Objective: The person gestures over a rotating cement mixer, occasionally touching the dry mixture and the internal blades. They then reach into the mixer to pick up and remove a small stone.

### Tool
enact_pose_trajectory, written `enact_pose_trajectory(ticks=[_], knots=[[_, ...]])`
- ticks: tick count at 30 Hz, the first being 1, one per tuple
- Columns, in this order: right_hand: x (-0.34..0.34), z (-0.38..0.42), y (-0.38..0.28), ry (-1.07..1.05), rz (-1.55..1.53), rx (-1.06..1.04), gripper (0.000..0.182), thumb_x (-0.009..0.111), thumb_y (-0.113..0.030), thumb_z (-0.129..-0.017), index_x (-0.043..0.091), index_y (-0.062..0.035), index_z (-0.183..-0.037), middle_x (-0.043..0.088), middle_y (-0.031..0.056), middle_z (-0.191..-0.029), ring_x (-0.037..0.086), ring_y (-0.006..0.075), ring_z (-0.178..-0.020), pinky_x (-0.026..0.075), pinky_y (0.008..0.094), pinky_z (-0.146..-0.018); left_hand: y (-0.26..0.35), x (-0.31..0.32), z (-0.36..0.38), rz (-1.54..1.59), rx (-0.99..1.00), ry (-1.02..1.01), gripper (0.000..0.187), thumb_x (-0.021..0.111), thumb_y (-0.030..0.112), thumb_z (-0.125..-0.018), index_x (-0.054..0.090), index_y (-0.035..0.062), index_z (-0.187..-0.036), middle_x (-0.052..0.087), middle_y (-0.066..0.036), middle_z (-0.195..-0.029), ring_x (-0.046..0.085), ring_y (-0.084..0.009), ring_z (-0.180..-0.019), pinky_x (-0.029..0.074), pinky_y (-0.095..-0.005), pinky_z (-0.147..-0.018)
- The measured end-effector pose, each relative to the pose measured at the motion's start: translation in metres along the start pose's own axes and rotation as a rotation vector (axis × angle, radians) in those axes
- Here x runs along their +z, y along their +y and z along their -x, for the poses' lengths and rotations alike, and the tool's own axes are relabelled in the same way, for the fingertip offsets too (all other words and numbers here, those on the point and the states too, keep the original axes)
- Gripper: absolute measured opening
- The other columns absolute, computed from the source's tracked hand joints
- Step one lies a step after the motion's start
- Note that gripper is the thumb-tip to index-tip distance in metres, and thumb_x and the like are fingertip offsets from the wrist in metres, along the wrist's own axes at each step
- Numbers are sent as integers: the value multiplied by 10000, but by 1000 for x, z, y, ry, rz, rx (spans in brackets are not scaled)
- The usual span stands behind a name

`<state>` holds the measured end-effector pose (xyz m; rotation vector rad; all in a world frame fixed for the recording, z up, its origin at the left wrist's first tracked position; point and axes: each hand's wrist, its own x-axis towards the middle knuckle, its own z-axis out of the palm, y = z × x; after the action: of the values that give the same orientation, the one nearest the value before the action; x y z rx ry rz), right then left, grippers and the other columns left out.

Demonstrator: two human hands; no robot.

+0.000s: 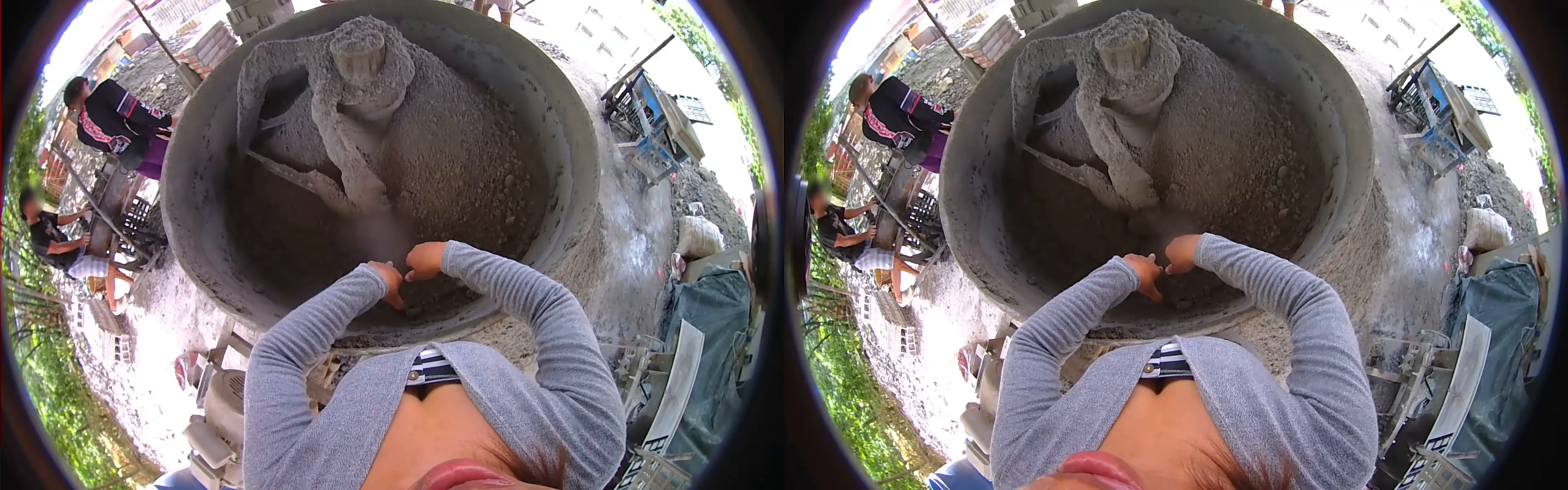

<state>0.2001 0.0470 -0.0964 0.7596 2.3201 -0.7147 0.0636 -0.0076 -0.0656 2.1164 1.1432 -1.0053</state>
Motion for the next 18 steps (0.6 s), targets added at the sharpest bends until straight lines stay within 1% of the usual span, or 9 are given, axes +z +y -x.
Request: enact_pose_trajectory(ticks=[1,2,4,8,10,11,12,14,18], knots=[[-6,2,-1,-6,20,-26,471,548,-418,-841,605,-6,-1062,559,203,-1138,538,340,-1060,440,412,-875,0,0,2,-27,-24,91,793,655,596,-640,507,99,-1239,373,-171,-1368,460,-295,-1185,398,-398,-949],[-9,8,-2,-6,31,-24,471,548,-418,-841,605,-6,-1062,559,203,-1138,538,340,-1060,440,412,-875,0,-3,4,-23,-27,100,793,655,596,-640,507,99,-1239,373,-171,-1368,460,-295,-1185,398,-398,-949],[-13,22,-7,219,96,58,485,561,-411,-829,562,-45,-1146,454,200,-1268,496,356,-1109,426,425,-908,-1,-7,8,-32,-74,156,877,659,604,-633,412,125,-1325,174,-188,-1459,384,-319,-1245,360,-412,-984],[-13,22,-6,300,101,78,505,566,-408,-825,521,-77,-1204,381,189,-1332,482,367,-1121,416,441,-925,-3,-2,3,-15,-63,156,872,659,603,-633,413,132,-1325,181,-183,-1461,414,-311,-1222,368,-408,-976],[-12,15,-3,129,-10,40,512,566,-407,-824,516,-74,-1209,408,192,-1310,491,366,-1108,415,437,-925,-2,0,-2,-13,-31,74,868,654,604,-640,407,138,-1330,171,-175,-1467,430,-315,-1207,369,-402,-977],[-10,7,1,64,-22,-35,475,550,-433,-836,566,-59,-1129,465,194,-1250,517,368,-1075,438,420,-894,-2,0,-1,-12,-33,80,868,654,604,-640,407,138,-1330,171,-175,-1467,430,-315,-1207,369,-402,-977],[-6,1,7,65,-17,-33,475,550,-433,-836,566,-59,-1129,465,194,-1250,517,368,-1075,438,420,-894,-1,-2,0,-7,-23,65,869,651,603,-645,399,143,-1338,172,-171,-1468,435,-315,-1204,369,-400,-979],[-18,13,-4,-130,-70,4,486,548,-436,-836,563,-52,-1133,460,205,-1262,504,366,-1096,431,410,-903,1,-7,5,-2,-13,50,870,648,603,-650,391,147,-1345,172,-167,-1469,440,-316,-1201,369,-398,-981],[-5,12,1,79,-5,-15,499,566,-415,-829,528,-59,-1177,419,213,-1304,491,368,-1112,420,414,-920,0,-9,5,-8,-28,21,863,648,626,-640,442,125,-1312,205,-153,-1462,432,-310,-1217,369,-402,-980]])
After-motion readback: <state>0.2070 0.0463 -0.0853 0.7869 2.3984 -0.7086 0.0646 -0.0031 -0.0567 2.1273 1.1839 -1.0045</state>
